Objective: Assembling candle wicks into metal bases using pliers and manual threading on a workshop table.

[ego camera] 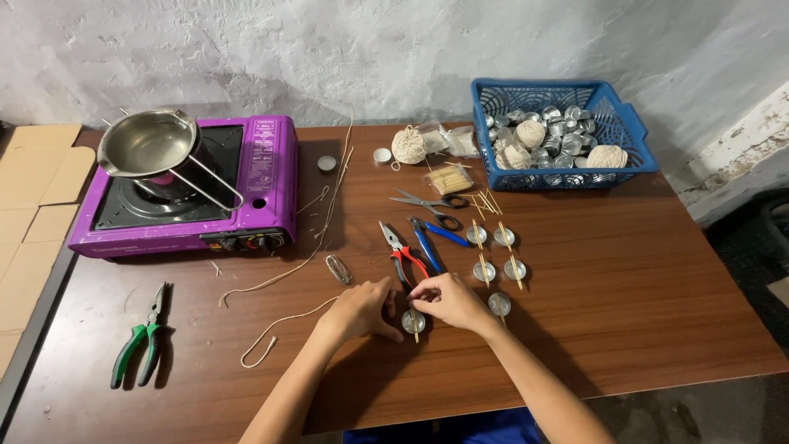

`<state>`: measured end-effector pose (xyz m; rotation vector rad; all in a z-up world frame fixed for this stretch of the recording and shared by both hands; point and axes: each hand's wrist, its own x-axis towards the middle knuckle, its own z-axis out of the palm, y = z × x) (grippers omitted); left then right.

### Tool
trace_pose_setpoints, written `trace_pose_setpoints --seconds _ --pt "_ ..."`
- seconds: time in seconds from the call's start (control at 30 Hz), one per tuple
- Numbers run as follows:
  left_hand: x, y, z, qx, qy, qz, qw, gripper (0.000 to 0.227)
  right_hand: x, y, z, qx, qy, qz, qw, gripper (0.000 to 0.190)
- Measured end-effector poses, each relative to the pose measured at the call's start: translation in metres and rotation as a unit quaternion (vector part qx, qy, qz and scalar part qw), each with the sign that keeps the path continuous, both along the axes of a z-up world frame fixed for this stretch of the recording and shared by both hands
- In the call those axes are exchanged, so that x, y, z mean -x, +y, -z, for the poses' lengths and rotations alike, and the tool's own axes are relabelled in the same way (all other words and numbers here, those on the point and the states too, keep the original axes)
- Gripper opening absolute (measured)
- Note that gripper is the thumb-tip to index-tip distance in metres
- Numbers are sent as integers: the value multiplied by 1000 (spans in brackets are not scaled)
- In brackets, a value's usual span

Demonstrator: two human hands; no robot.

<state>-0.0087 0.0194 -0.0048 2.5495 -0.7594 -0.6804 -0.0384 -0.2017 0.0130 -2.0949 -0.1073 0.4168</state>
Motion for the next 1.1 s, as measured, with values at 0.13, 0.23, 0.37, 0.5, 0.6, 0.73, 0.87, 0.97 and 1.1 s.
trace_pose_setpoints --seconds 0.13,0.23,0.37,0.5,0.6,0.73,0.87,0.97,1.1 --pt "4 -3 -12 -2 -4 4 1000 71 2 -1 -4 -20 16 7 1000 22" --pt "4 -3 -8 6 0 4 1000 72 7 -2 -12 -23 23 8 999 23" --pt "3 -3 -3 -3 -3 6 1000 72 15 -11 8 -20 -13 -14 1000 23" --pt "3 -3 -7 -6 -16 15 1000 74 32 -25 21 70 -102 -111 986 38" --pt "4 -7 -14 -1 -20 17 1000 75 42 -22 11 78 -137 -141 977 52" --pt "0 -10 -6 1 -40 19 999 81 39 -18 10 102 -156 -144 972 47" --pt "4 -12 -14 -7 -57 22 998 77 37 -20 14 72 -159 -151 973 45" --pt "7 -12 -22 -2 -59 22 998 76 38 -18 19 54 -169 -136 975 45" --pt "5 -11 -28 -2 -49 22 999 71 37 -20 24 52 -182 -133 973 44"
